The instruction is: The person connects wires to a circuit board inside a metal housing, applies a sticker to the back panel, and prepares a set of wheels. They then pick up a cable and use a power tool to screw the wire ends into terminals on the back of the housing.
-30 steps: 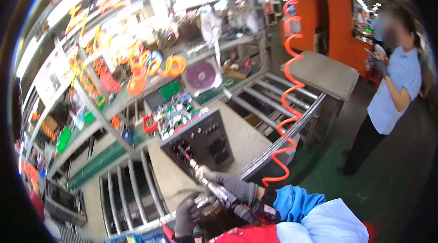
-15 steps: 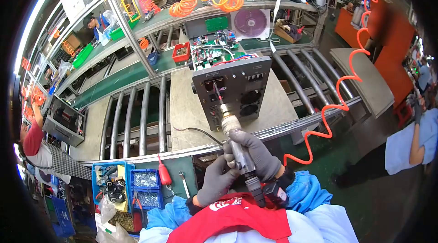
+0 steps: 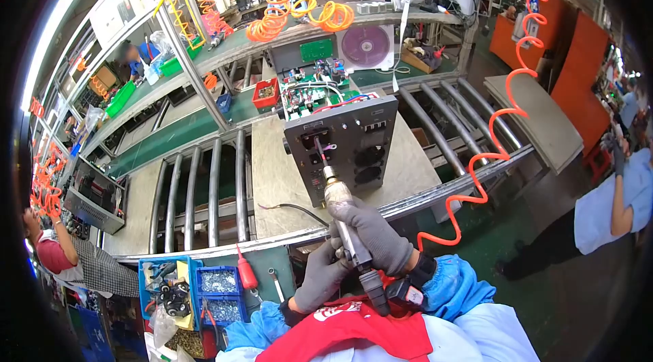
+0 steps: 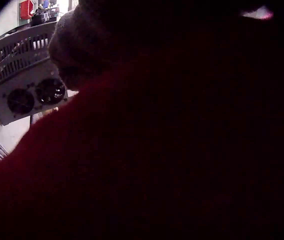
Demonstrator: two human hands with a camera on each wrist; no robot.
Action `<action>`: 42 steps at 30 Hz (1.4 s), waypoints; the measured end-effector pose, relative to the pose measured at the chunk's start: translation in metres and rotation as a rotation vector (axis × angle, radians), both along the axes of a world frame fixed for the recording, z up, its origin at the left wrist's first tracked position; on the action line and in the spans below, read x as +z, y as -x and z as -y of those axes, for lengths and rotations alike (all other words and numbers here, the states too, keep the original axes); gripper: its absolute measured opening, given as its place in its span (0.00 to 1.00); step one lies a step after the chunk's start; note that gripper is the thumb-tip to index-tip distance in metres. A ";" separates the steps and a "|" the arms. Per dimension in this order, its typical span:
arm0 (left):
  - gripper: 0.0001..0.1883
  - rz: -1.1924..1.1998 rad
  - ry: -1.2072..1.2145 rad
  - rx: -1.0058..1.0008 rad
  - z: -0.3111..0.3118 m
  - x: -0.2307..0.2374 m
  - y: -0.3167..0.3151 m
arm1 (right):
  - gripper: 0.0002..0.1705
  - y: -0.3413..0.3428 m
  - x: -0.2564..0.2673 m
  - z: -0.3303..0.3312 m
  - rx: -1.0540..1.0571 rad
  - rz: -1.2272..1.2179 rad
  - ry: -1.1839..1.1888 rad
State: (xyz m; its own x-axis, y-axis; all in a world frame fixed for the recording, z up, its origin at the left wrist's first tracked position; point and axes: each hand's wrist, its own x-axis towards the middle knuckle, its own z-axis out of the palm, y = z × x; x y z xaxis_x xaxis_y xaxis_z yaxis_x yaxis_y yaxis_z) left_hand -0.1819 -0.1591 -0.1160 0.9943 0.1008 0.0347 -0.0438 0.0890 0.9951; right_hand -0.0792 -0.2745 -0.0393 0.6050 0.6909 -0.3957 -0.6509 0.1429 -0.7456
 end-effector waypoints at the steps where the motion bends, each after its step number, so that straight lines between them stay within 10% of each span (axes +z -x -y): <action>1: 0.17 -0.004 0.011 -0.005 -0.001 -0.001 0.000 | 0.18 0.001 0.000 -0.001 -0.001 0.038 0.019; 7: 0.19 -0.241 0.153 -0.117 -0.015 0.014 -0.005 | 0.20 0.003 -0.001 0.000 0.002 0.177 0.069; 10: 0.23 -0.261 0.631 -0.161 -0.047 -0.020 -0.012 | 0.22 0.012 -0.004 0.020 0.182 0.175 0.093; 15: 0.20 -0.246 0.636 0.171 -0.086 -0.023 -0.013 | 0.43 0.034 -0.002 0.056 0.413 0.240 0.242; 23: 0.13 -0.214 0.929 0.115 -0.095 -0.023 -0.031 | 0.48 0.052 -0.038 0.068 0.449 0.352 0.278; 27: 0.10 -0.271 0.951 0.269 -0.085 -0.012 -0.037 | 0.46 0.052 -0.033 0.063 0.443 0.322 0.308; 33: 0.12 -0.170 1.065 -0.016 -0.098 -0.036 -0.035 | 0.49 0.049 -0.039 0.063 0.431 0.303 0.284; 42: 0.17 -0.226 0.704 0.116 -0.094 -0.019 -0.037 | 0.51 0.041 -0.043 0.061 0.454 0.369 0.354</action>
